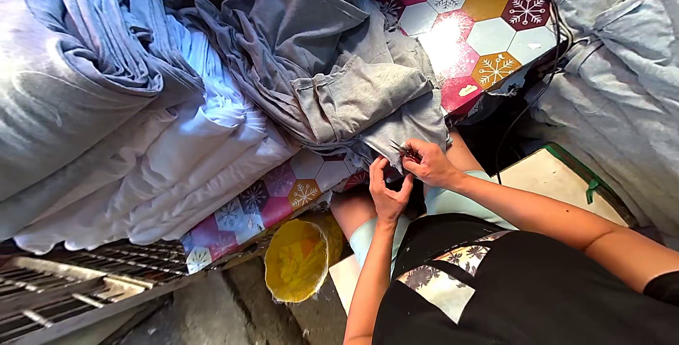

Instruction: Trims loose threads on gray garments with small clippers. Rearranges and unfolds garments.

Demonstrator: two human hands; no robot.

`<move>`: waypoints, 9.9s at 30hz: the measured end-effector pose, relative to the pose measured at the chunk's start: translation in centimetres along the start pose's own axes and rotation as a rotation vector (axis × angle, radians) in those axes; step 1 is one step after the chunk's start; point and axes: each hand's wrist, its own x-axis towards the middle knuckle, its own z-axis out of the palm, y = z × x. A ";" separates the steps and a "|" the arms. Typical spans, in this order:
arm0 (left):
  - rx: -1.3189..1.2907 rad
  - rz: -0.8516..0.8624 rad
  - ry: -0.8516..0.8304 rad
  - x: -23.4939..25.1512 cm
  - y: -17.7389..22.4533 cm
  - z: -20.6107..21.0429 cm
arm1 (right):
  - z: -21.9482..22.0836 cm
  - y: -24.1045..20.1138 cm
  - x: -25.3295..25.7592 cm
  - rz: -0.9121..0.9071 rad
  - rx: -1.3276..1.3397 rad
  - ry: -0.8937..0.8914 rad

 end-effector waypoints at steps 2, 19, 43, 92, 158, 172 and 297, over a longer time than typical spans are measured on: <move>-0.003 -0.009 0.061 0.1 0.7 0.3 | 0.1 -0.5 0.2 -0.012 0.012 0.000; -0.369 -0.240 0.362 4.4 4.5 -2.9 | -2.9 -1.9 2.2 -0.304 -0.109 -0.038; 0.140 -0.329 -0.115 4.8 5.6 -5.1 | -1.4 -3.4 2.8 0.457 0.398 -0.340; 0.270 -0.091 -0.137 4.2 3.5 -4.4 | -4.3 0.8 2.6 -0.565 -0.446 -0.126; 0.159 -0.215 -0.008 0.6 3.4 -9.1 | -2.1 -0.1 3.7 0.071 0.383 -0.421; -0.204 -0.364 0.150 1.1 6.4 -2.9 | -0.2 -3.6 -1.9 0.118 -0.010 -0.018; -0.088 -0.499 0.090 -3.6 4.4 -5.7 | 2.4 0.4 -0.5 0.873 0.523 -0.772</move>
